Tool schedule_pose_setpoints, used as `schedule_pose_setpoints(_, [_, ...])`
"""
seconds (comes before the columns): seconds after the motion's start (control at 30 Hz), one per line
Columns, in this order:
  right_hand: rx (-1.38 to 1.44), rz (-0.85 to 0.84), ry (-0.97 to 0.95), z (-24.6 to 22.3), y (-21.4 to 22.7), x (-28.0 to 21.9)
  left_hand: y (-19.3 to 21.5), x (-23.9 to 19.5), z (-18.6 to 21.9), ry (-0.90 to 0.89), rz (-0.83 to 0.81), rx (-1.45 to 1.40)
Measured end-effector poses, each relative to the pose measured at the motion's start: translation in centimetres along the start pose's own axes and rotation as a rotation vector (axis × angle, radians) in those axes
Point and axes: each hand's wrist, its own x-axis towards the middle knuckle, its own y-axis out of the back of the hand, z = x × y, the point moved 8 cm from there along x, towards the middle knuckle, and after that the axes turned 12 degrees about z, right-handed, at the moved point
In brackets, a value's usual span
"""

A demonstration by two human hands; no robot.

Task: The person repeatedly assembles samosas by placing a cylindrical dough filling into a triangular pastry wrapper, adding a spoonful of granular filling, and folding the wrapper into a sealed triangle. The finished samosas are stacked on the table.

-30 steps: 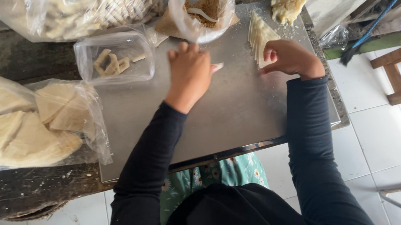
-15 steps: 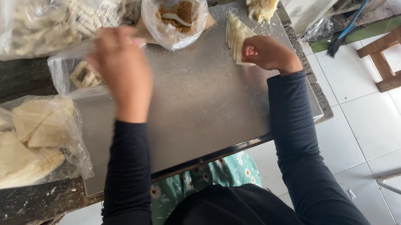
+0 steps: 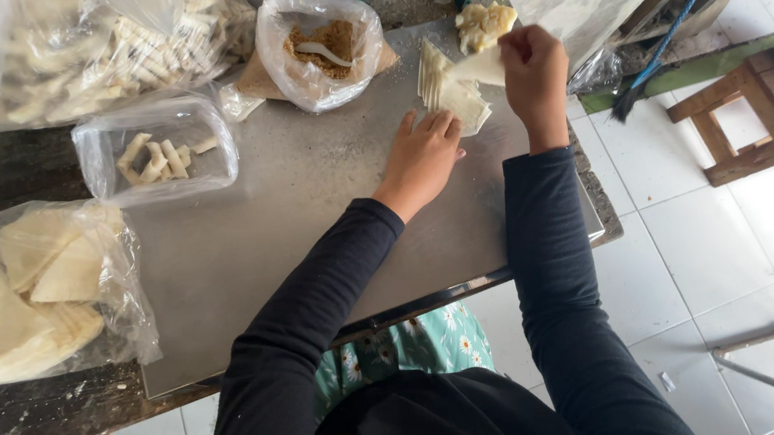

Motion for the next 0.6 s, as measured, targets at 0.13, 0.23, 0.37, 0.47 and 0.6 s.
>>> schedule_pose_setpoints(0.13, [0.0, 0.074, 0.215, -3.5, -0.4, -0.3, -0.1, -0.3, 0.1, 0.025, 0.037, -0.032])
schedule_pose_setpoints(0.23, [-0.003, -0.035, 0.361, -7.4, -2.0, -2.1, 0.9, -0.6, -1.2, 0.163, 0.035, -0.115])
schedule_pose_setpoints(0.37, [0.064, -0.326, 0.419, -12.4, -5.6, -5.7, 4.9, -3.5, -7.2, 0.597, 0.119, -0.276])
schedule_pose_setpoints(0.47, [0.196, -0.61, 0.338, -15.0, -7.5, -8.9, 6.5, -7.1, -11.1, 0.974, 0.067, -0.616])
schedule_pose_setpoints(0.6, [0.322, -0.806, 0.306, -17.2, -8.0, -10.5, 7.9, -8.5, -11.8, 1.07, 0.082, -0.817])
